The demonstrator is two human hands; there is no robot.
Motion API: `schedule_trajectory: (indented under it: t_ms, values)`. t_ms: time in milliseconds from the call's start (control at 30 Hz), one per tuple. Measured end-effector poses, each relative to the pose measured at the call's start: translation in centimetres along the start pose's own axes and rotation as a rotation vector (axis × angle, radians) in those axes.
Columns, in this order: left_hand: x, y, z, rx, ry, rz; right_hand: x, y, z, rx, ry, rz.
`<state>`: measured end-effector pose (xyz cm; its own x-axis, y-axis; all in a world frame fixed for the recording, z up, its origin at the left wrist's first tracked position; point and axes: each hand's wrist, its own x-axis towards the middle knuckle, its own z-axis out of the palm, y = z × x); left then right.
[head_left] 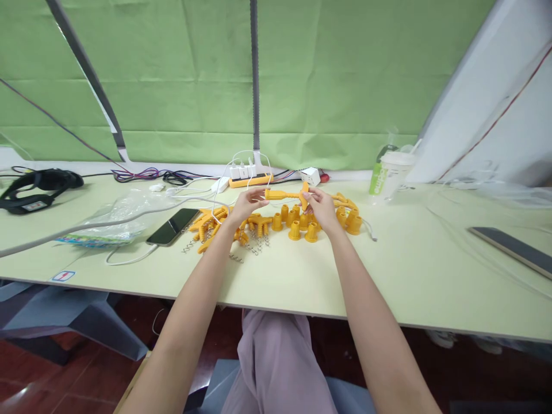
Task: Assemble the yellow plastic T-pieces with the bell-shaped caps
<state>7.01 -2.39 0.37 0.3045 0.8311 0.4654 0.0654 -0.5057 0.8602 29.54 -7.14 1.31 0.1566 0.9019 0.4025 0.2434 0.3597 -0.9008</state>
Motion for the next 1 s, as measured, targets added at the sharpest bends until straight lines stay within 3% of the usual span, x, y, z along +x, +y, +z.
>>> schedule_trajectory:
  t_ms: [200, 433, 533, 700, 1000]
  values:
    - [-0.1, -0.5, -0.5, 0.081, 0.070, 0.018, -0.1, -0.1, 0.4, 0.044, -0.019, -0.007]
    - [0.2, -0.8, -1.1, 0.059, 0.130, -0.179, -0.4, -0.6, 0.3, 0.028, -0.015, -0.020]
    - [0.0, 0.1, -0.7, 0.031, 0.075, -0.230, -0.2, -0.4, 0.3, 0.021, -0.015, -0.029]
    - [-0.4, 1.0, -0.1, 0.072, 0.043, -0.154, -0.1, 0.0, 0.5, 0.029, -0.014, -0.055]
    - [-0.5, 1.2, -0.4, -0.055, -0.003, -0.033, -0.2, -0.1, 0.3, -0.035, -0.017, -0.052]
